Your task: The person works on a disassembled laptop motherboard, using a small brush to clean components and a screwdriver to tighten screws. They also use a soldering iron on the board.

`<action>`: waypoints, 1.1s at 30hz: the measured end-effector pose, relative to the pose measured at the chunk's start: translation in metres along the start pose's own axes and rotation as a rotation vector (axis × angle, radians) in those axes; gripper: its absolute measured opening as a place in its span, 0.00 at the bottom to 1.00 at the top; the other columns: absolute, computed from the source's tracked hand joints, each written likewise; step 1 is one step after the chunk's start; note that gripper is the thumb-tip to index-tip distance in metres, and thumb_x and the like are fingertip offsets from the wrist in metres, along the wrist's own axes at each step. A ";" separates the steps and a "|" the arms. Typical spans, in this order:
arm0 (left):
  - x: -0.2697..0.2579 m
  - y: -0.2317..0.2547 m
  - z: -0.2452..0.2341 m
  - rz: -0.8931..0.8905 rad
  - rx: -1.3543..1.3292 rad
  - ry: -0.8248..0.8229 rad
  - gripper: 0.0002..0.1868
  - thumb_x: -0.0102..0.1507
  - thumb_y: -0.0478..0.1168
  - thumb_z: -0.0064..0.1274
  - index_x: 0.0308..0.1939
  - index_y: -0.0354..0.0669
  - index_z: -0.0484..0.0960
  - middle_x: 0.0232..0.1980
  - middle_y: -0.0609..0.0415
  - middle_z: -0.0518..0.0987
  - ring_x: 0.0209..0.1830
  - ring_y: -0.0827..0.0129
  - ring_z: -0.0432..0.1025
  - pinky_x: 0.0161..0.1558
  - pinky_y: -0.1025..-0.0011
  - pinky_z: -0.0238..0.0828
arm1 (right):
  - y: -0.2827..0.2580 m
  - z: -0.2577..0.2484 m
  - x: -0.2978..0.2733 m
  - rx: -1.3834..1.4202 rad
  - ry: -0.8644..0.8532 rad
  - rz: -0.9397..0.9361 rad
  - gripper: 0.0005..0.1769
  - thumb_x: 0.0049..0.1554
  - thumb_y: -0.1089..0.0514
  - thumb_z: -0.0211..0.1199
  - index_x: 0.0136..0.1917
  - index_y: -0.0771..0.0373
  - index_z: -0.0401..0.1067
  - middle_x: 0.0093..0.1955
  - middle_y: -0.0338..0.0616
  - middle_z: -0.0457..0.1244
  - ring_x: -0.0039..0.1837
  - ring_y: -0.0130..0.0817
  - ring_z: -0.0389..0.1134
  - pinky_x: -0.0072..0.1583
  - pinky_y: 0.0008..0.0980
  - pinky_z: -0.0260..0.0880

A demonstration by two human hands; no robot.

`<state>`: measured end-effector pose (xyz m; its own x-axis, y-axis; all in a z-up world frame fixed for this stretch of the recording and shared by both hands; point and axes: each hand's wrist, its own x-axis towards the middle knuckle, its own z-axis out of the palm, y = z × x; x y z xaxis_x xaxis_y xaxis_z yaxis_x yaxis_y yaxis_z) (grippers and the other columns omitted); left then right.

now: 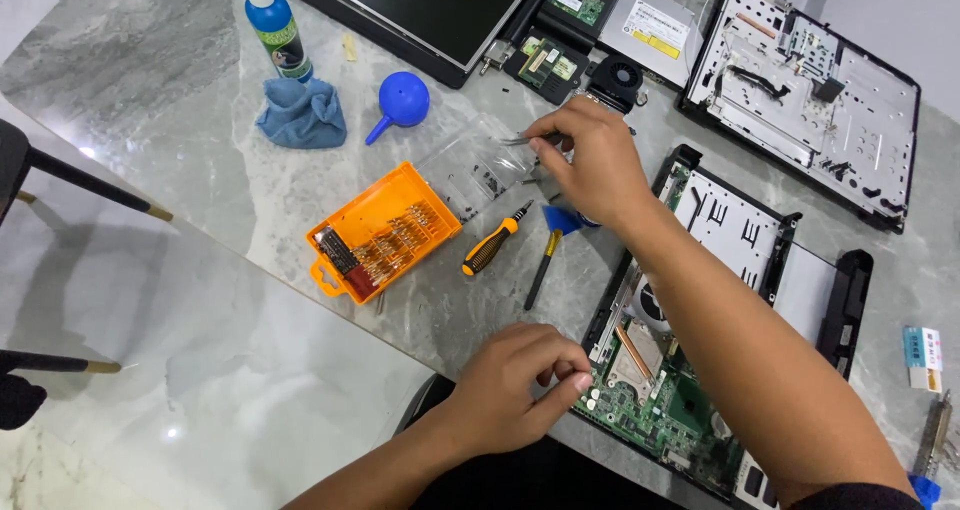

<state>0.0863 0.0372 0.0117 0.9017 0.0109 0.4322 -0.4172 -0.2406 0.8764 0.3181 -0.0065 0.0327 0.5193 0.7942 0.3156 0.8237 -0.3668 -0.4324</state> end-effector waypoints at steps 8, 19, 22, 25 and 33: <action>-0.002 -0.003 0.004 0.013 0.050 0.038 0.04 0.63 0.39 0.48 0.36 0.43 0.74 0.30 0.58 0.73 0.25 0.69 0.66 0.36 0.69 0.64 | -0.007 -0.056 -0.045 -0.027 0.135 -0.062 0.03 0.59 0.68 0.63 0.48 0.65 0.75 0.43 0.46 0.62 0.42 0.34 0.62 0.47 0.33 0.61; 0.002 0.001 0.016 0.086 0.245 0.000 0.05 0.63 0.38 0.49 0.37 0.40 0.73 0.35 0.54 0.73 0.33 0.65 0.66 0.38 0.69 0.63 | -0.046 -0.123 -0.190 -0.101 0.044 0.273 0.04 0.60 0.66 0.61 0.49 0.65 0.75 0.45 0.48 0.66 0.45 0.33 0.64 0.47 0.29 0.67; 0.003 -0.001 0.021 0.110 0.370 -0.065 0.10 0.64 0.43 0.48 0.42 0.41 0.75 0.43 0.52 0.70 0.41 0.61 0.65 0.43 0.65 0.61 | -0.045 -0.120 -0.216 -0.082 -0.057 0.220 0.02 0.57 0.64 0.62 0.45 0.63 0.76 0.41 0.45 0.66 0.43 0.31 0.67 0.49 0.26 0.73; 0.004 -0.001 0.026 0.110 0.520 -0.130 0.11 0.62 0.44 0.51 0.44 0.42 0.75 0.47 0.52 0.70 0.42 0.58 0.66 0.41 0.61 0.62 | -0.040 -0.115 -0.233 -0.194 -0.100 0.059 0.05 0.56 0.56 0.62 0.44 0.58 0.74 0.42 0.39 0.65 0.48 0.35 0.64 0.51 0.35 0.58; 0.004 0.001 0.029 0.106 0.577 -0.103 0.10 0.62 0.43 0.53 0.42 0.41 0.76 0.45 0.53 0.71 0.44 0.61 0.69 0.40 0.62 0.65 | -0.037 -0.111 -0.226 -0.351 -0.122 -0.230 0.04 0.55 0.63 0.68 0.41 0.60 0.73 0.40 0.39 0.60 0.42 0.37 0.59 0.45 0.34 0.51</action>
<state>0.0929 0.0087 0.0082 0.8769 -0.1289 0.4630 -0.4021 -0.7245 0.5598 0.1958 -0.2258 0.0711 0.3002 0.9180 0.2592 0.9531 -0.2998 -0.0423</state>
